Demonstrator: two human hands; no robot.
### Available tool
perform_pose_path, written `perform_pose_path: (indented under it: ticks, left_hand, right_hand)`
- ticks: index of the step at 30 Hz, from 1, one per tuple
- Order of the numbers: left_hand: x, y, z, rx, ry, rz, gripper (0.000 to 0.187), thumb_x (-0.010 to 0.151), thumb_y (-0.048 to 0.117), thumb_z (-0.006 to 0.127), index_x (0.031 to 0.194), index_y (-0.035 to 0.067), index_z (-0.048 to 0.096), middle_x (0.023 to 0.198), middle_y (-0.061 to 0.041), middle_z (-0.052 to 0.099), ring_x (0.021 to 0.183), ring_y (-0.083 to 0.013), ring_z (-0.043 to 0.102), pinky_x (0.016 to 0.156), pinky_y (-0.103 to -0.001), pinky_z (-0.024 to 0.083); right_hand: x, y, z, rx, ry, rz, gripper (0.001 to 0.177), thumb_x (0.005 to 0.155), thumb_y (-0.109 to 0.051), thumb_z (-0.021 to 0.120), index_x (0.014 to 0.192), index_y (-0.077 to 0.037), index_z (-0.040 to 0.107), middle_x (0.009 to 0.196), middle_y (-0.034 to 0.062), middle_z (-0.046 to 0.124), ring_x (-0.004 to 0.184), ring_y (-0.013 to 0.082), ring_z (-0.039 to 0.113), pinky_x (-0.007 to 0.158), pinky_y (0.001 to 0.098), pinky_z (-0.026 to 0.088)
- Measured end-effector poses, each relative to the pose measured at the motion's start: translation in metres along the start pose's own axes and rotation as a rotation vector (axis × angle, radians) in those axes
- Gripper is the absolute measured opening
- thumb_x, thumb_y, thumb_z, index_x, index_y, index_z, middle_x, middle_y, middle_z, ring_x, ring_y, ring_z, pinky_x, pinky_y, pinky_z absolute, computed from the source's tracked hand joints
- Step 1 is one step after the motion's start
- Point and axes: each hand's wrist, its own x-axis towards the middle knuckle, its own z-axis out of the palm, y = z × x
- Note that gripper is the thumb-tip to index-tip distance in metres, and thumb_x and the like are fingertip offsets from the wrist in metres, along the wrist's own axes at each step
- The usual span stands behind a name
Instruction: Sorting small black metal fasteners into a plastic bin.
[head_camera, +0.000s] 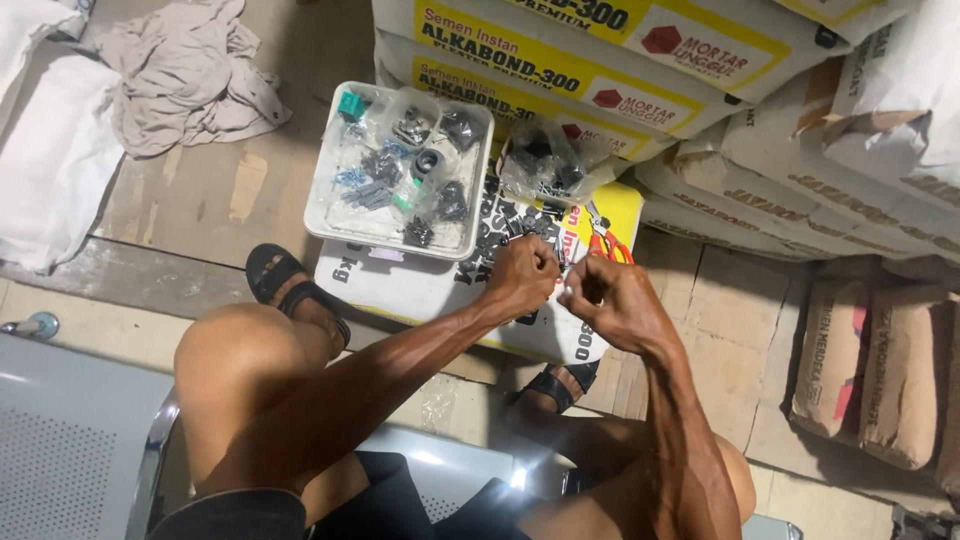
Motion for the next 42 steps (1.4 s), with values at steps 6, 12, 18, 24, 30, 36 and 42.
perform_pose_path:
  ticks: [6,12,18,24,30,36,42]
  left_hand:
    - [-0.026,-0.049,0.007,0.222,0.015,-0.111,0.024,0.089,0.014,0.056,0.083,-0.004,0.071,0.068,-0.025,0.068,0.072,-0.0426,0.071,0.062,-0.047,0.054]
    - [-0.011,-0.081,-0.004,0.266,0.138,-0.150,0.025,0.091,0.013,0.055,0.080,0.003,0.074,0.080,-0.023,0.073,0.080,-0.0438,0.072,0.066,-0.048,0.059]
    - [-0.006,-0.099,-0.003,-0.132,0.193,-0.308,0.021,0.092,0.003,0.056,0.105,-0.008,0.067,0.077,-0.019,0.073,0.056,-0.0219,0.070,0.046,-0.033,0.061]
    - [-0.021,-0.056,-0.020,-0.157,0.213,-0.395,0.018,0.091,0.004,0.057,0.101,-0.007,0.067,0.066,-0.015,0.069,0.048,-0.0165,0.067,0.044,-0.024,0.060]
    - [-0.013,-0.069,-0.016,-0.147,0.225,-0.412,0.015,0.088,0.007,0.061,0.094,-0.001,0.072,0.063,-0.015,0.068,0.045,-0.0181,0.067,0.038,-0.026,0.057]
    - [0.001,-0.097,-0.005,-0.189,0.246,-0.403,0.016,0.088,0.005,0.057,0.090,-0.001,0.072,0.066,-0.015,0.068,0.049,-0.0182,0.067,0.039,-0.024,0.057]
    - [-0.022,-0.022,-0.011,0.011,0.319,0.013,0.017,0.089,0.002,0.060,0.103,-0.006,0.068,0.089,-0.029,0.071,0.081,-0.0472,0.071,0.061,-0.054,0.057]
  right_hand:
    - [0.008,0.009,-0.018,-0.076,0.165,0.071,0.012,0.081,-0.007,0.081,0.089,-0.008,0.073,0.075,0.0108,0.070,0.072,0.0236,0.068,0.068,0.0379,0.054]
    - [0.048,0.112,0.060,-0.452,0.200,-0.030,0.009,0.084,-0.013,0.072,0.086,-0.019,0.067,0.085,0.0050,0.068,0.082,0.0314,0.072,0.073,0.0431,0.059]
    - [0.057,0.123,0.089,-0.552,0.240,-0.055,0.010,0.083,-0.015,0.074,0.093,-0.016,0.072,0.095,0.0106,0.065,0.084,0.0356,0.071,0.072,0.0484,0.061]
    - [0.077,0.095,0.097,-0.445,0.358,-0.096,0.027,0.089,-0.008,0.065,0.116,-0.015,0.067,0.109,0.0162,0.060,0.102,0.0426,0.066,0.083,0.0533,0.059]
    - [0.098,0.122,0.111,-0.544,0.317,-0.052,0.015,0.092,-0.007,0.066,0.105,-0.012,0.071,0.108,0.0135,0.062,0.103,0.0379,0.066,0.084,0.0488,0.059]
    - [0.108,0.175,0.111,-0.315,0.248,-0.005,0.006,0.090,-0.011,0.072,0.095,-0.014,0.069,0.094,0.0121,0.062,0.098,0.0387,0.065,0.086,0.0516,0.054]
    - [0.069,0.058,0.050,0.151,0.111,0.195,0.010,0.095,-0.007,0.068,0.105,-0.005,0.069,0.085,0.0191,0.070,0.066,0.0248,0.069,0.054,0.0341,0.063]
